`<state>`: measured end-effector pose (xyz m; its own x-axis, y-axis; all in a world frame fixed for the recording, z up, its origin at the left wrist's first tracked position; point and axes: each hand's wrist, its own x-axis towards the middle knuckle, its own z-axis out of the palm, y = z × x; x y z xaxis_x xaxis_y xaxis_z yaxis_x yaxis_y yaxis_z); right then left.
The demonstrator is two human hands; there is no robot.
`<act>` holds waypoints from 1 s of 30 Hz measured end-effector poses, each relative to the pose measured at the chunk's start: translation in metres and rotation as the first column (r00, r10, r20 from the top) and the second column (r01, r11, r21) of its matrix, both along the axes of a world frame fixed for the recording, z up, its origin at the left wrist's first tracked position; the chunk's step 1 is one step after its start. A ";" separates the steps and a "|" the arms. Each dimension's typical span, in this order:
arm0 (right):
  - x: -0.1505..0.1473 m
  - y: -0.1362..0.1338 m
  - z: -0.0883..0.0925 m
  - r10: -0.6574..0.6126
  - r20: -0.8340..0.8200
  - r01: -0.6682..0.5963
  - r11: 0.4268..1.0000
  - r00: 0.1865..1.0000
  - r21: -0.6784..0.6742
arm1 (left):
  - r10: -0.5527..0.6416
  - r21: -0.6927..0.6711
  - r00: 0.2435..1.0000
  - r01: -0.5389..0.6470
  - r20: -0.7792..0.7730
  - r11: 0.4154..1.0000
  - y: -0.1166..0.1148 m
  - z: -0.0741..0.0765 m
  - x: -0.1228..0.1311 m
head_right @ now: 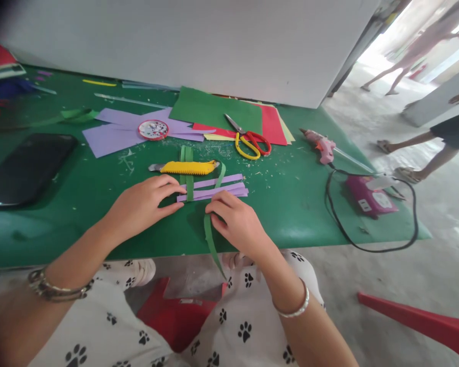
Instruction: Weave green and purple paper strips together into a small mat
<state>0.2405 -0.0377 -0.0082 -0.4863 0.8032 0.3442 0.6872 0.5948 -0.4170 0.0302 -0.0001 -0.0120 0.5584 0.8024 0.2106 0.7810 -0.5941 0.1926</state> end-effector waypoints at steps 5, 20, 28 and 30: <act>-0.002 0.004 0.003 -0.008 -0.005 0.007 0.999 1.000 -0.042 | 0.008 -0.037 1.000 -0.008 -0.002 0.999 0.001 0.003 -0.002; -0.001 0.004 0.006 -0.086 -0.047 0.077 0.983 0.995 -0.169 | 0.035 -0.114 0.997 -0.027 0.072 0.993 0.000 0.024 0.003; -0.001 0.002 0.005 -0.100 -0.036 0.094 0.987 0.994 -0.127 | -0.101 -0.138 0.993 0.092 -0.062 0.986 0.016 0.025 0.046; -0.001 0.001 0.006 -0.086 -0.051 0.079 0.988 0.995 -0.133 | -0.097 -0.134 0.991 0.084 -0.090 0.987 0.018 0.025 0.048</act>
<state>0.2399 -0.0371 -0.0022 -0.3992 0.8797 0.2584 0.7051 0.4747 -0.5267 0.0783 0.0184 0.0126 0.6426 0.7646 0.0501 0.7437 -0.6381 0.1996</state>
